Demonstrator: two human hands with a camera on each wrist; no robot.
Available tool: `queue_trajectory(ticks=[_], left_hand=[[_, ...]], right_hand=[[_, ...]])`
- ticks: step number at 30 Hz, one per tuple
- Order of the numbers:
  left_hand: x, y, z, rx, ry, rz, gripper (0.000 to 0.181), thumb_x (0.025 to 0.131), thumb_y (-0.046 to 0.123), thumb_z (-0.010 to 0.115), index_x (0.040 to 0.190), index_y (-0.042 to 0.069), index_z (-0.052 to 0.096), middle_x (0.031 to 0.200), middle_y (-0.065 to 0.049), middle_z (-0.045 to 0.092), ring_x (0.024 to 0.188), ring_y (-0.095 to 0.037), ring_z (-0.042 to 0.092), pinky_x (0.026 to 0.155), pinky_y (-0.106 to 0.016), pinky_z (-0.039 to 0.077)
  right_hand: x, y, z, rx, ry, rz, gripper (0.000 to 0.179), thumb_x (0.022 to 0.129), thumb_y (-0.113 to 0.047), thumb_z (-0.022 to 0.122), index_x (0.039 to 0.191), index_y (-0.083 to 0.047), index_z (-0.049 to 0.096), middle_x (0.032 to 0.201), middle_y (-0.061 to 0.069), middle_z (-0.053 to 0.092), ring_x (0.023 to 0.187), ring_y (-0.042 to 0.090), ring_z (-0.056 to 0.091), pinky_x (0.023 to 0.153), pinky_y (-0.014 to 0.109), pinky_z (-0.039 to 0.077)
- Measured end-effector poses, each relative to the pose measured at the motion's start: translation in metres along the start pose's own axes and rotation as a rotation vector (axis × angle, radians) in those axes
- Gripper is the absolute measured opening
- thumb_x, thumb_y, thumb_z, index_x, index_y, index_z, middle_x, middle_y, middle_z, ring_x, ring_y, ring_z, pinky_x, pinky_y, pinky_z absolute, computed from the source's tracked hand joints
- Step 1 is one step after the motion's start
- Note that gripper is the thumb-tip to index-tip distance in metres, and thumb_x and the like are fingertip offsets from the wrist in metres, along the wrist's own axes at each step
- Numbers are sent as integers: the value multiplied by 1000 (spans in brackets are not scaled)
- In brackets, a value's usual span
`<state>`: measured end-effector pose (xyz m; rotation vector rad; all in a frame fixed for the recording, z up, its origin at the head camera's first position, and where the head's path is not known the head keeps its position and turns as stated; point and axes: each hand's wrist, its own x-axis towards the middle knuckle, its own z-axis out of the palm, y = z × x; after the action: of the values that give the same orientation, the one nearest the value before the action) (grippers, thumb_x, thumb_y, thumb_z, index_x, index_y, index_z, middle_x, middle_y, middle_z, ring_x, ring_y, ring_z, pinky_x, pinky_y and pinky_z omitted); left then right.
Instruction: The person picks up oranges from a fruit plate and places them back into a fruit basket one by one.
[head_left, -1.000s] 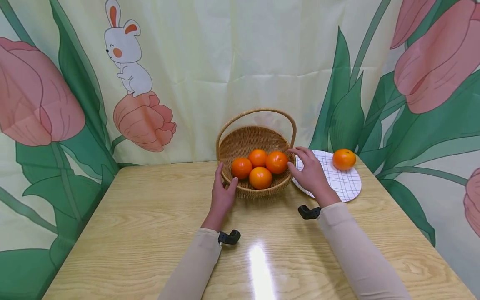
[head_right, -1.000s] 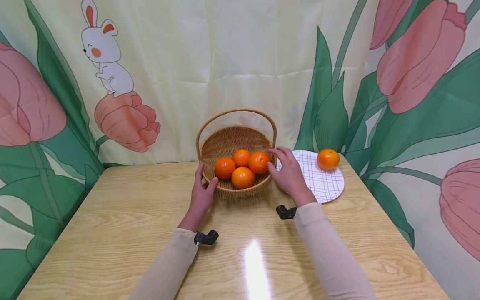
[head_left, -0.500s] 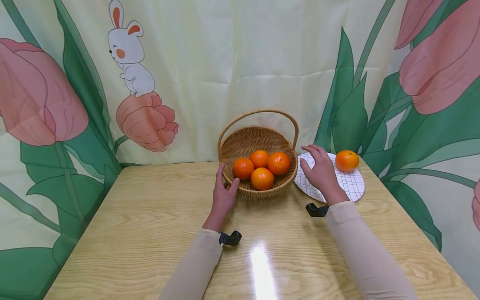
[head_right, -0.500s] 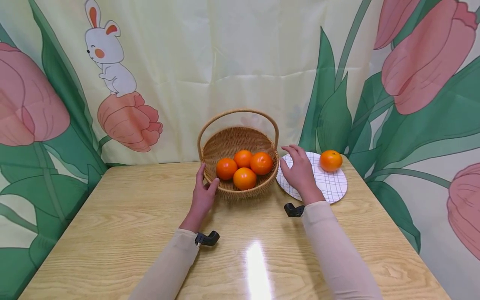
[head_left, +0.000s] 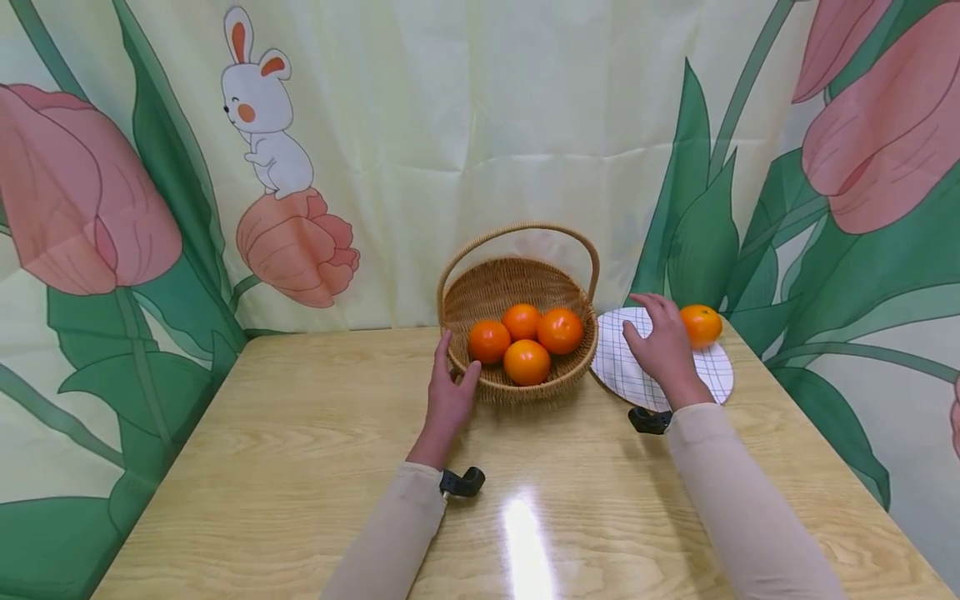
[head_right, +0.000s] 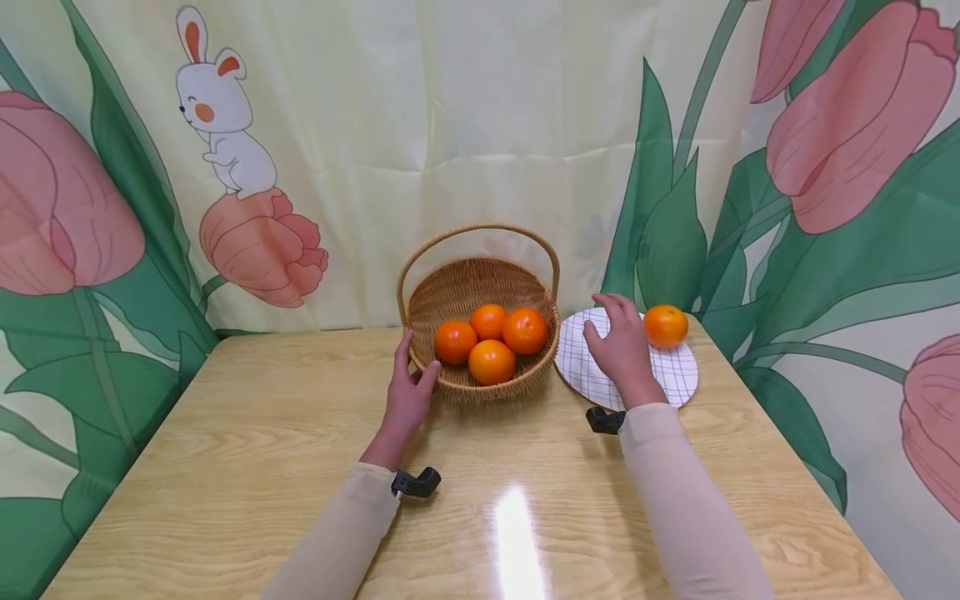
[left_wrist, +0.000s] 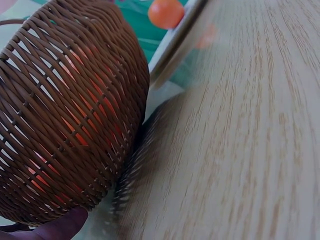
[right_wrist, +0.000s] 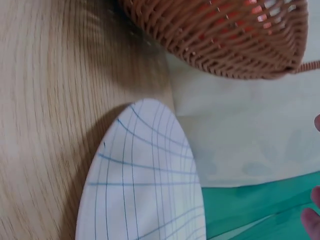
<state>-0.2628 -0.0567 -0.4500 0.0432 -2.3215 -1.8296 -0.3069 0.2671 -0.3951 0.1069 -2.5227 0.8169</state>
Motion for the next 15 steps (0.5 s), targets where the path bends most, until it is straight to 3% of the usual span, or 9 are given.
queue_trajectory(ticks=[6,15], left_hand=[[-1,-1,0,3,4,2,67,87,38,56,140,46,16,151,3,17,127,-39,39,97,-48,42],[-1,1,0,16,0,-3,64,87,42,55,132,60,12,151,4,17,128,-37,38,98,-46,41]], right_hand=[[2,9,-3,-26,-8,50,45,89,-26,52,132,-15,46,138,17,36,124,38,35,101,57,32],[6,19,-10,-38,-28,99,48,89,-28,52,135,-16,43,140,17,32,126,39,32,101,59,31]])
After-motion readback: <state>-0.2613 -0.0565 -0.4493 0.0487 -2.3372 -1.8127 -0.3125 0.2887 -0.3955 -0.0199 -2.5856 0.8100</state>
